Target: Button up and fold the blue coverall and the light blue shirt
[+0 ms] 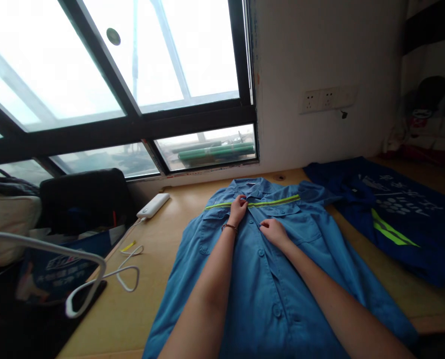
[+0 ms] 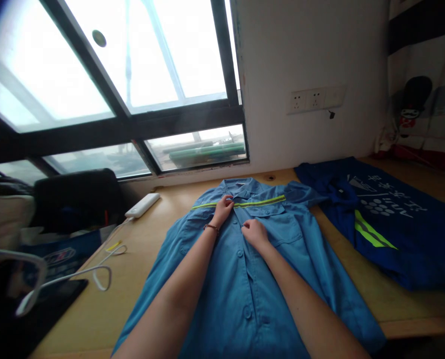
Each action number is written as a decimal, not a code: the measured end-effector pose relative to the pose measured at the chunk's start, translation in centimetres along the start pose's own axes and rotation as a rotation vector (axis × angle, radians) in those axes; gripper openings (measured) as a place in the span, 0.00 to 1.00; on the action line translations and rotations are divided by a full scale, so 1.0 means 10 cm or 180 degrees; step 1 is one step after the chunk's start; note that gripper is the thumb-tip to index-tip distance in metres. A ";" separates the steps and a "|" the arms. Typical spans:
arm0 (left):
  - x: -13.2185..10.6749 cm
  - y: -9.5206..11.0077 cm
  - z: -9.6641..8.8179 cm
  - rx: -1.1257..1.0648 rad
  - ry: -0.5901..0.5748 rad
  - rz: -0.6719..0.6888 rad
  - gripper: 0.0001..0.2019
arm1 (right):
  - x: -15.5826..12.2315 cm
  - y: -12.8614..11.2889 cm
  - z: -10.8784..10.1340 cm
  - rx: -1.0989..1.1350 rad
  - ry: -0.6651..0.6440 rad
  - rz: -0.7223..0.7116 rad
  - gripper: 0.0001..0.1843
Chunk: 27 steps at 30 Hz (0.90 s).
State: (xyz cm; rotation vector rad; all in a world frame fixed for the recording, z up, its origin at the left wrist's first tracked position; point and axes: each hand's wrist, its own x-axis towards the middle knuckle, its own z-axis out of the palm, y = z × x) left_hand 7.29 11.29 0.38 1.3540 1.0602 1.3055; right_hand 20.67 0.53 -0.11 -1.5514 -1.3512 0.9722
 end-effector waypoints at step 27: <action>-0.94 0.14 -0.11 -0.0384 -0.0578 -0.1024 0.10 | -0.10 -0.14 -0.14 0.2403 -0.0892 0.0932 0.13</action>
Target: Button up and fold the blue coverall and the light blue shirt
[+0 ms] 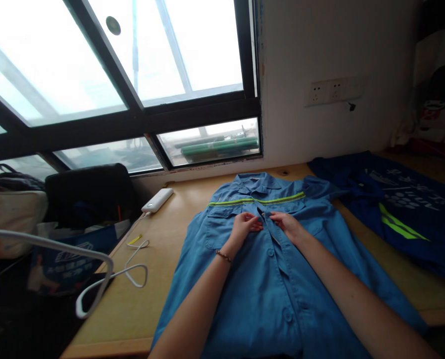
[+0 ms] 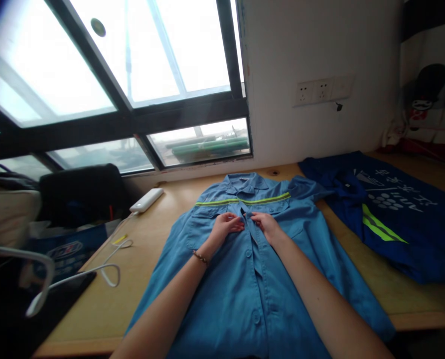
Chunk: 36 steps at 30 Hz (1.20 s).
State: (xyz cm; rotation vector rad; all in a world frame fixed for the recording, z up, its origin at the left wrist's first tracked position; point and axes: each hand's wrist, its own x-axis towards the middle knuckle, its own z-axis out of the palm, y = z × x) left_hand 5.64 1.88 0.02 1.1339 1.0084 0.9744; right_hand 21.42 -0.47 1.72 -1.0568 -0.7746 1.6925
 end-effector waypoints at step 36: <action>-0.03 0.01 0.01 -0.0377 -0.0214 -0.0066 0.14 | 0.08 0.17 0.01 -0.0886 0.0229 -0.0893 0.13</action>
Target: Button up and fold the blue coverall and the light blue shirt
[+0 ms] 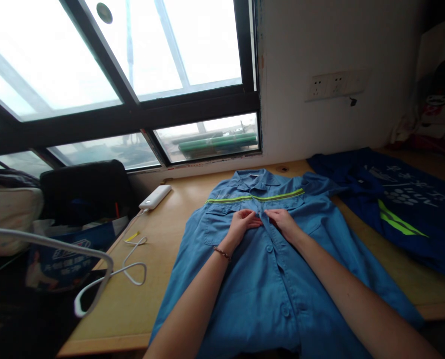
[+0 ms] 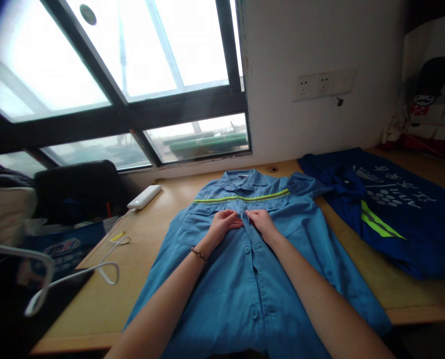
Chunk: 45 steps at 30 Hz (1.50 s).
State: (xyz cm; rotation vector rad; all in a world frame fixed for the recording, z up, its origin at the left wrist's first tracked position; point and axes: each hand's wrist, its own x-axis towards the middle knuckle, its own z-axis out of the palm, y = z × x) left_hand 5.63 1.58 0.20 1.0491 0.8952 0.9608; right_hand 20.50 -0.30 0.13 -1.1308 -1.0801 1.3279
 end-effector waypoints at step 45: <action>0.06 -0.11 0.13 0.0162 0.0628 0.0523 0.20 | -0.40 -0.09 0.31 -0.4112 0.0592 -0.1028 0.25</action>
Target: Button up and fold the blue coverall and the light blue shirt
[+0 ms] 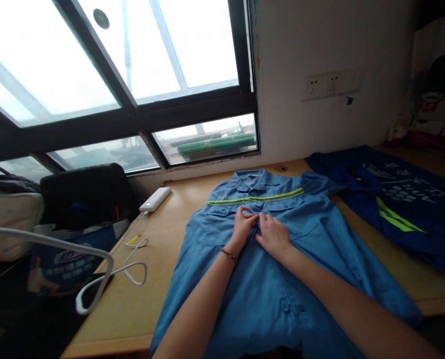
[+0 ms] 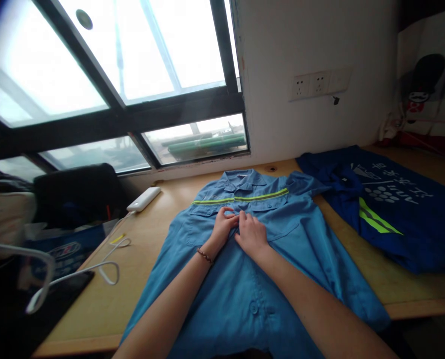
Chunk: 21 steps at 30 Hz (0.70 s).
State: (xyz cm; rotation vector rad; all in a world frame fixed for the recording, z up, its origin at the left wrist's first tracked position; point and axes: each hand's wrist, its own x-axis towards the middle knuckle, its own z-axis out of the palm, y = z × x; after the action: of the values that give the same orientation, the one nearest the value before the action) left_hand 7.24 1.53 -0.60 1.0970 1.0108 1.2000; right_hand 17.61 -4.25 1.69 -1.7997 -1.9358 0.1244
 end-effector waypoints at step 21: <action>0.71 -0.02 -0.10 0.1382 -0.0205 0.1011 0.12 | 0.13 0.32 0.02 0.1353 -0.0529 0.0725 0.06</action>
State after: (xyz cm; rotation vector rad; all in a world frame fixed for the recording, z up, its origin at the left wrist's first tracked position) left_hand 7.02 8.72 -1.14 1.6766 1.1043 1.2125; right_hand 20.43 -2.55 0.66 -1.7482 -1.6425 0.7256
